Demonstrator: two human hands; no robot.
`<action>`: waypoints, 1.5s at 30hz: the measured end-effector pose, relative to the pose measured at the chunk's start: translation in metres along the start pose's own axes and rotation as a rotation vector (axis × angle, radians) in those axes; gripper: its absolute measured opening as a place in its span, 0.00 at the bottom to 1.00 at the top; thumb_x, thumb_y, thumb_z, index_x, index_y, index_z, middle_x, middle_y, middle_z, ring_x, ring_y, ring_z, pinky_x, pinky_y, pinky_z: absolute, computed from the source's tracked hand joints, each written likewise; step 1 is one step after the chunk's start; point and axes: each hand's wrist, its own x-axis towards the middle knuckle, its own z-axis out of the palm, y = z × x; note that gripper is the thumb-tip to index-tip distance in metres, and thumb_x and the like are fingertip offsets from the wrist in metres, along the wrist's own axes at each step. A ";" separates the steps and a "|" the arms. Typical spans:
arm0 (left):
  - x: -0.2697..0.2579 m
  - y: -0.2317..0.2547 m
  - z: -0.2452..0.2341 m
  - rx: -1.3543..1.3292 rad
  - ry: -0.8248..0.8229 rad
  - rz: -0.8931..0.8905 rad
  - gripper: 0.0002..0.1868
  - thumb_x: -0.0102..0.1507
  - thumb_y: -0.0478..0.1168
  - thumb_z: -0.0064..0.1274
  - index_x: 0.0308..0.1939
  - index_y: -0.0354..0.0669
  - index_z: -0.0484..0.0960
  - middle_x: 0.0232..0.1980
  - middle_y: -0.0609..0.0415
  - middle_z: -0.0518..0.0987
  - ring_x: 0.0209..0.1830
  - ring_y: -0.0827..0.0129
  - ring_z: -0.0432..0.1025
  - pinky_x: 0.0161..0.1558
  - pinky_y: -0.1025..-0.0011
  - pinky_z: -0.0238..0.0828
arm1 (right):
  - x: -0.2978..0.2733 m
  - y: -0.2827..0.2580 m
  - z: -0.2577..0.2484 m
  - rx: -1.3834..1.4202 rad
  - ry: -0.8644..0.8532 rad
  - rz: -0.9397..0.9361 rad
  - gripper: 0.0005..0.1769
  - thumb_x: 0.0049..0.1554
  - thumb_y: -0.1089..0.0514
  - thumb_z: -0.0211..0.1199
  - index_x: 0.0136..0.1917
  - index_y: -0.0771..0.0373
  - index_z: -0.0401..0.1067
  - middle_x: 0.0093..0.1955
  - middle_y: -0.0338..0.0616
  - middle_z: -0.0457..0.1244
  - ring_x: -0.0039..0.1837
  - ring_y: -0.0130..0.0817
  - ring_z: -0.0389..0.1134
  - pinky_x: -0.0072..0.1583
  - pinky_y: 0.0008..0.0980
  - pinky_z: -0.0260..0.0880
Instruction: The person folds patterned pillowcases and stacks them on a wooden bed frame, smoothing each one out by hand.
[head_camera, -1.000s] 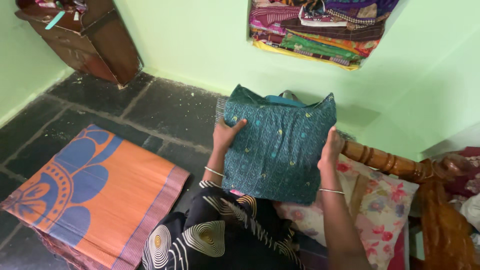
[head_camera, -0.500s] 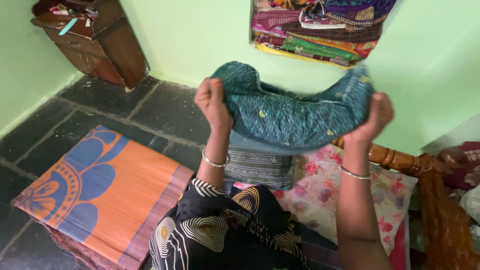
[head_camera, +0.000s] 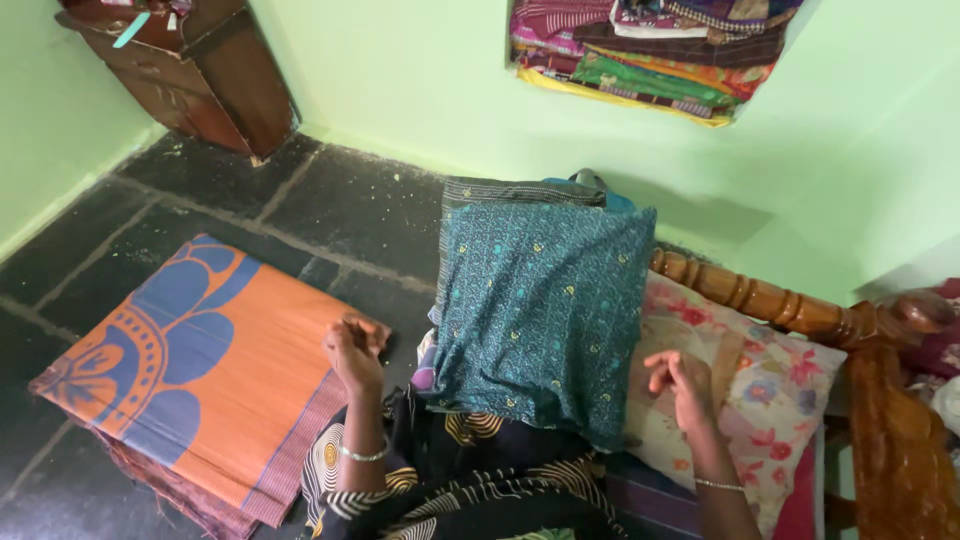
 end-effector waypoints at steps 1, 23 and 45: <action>0.006 0.003 0.010 0.108 0.020 0.007 0.27 0.72 0.58 0.43 0.31 0.39 0.76 0.27 0.55 0.73 0.24 0.73 0.66 0.34 0.73 0.67 | 0.006 -0.012 0.008 0.004 0.054 0.021 0.31 0.64 0.37 0.56 0.50 0.70 0.76 0.32 0.44 0.64 0.31 0.30 0.63 0.34 0.30 0.59; -0.131 -0.083 0.196 1.398 -0.904 0.116 0.20 0.60 0.55 0.56 0.39 0.40 0.82 0.42 0.46 0.82 0.45 0.53 0.75 0.50 0.54 0.65 | 0.043 -0.086 0.149 -0.910 0.241 -0.260 0.22 0.58 0.43 0.68 0.35 0.63 0.72 0.31 0.47 0.66 0.35 0.46 0.69 0.40 0.43 0.68; 0.008 -0.056 0.160 1.394 -0.130 0.210 0.10 0.58 0.45 0.60 0.37 0.43 0.83 0.37 0.45 0.82 0.39 0.46 0.76 0.40 0.51 0.71 | 0.099 -0.063 0.097 -0.796 0.421 -0.402 0.16 0.59 0.49 0.68 0.49 0.65 0.76 0.36 0.46 0.67 0.39 0.37 0.69 0.45 0.35 0.69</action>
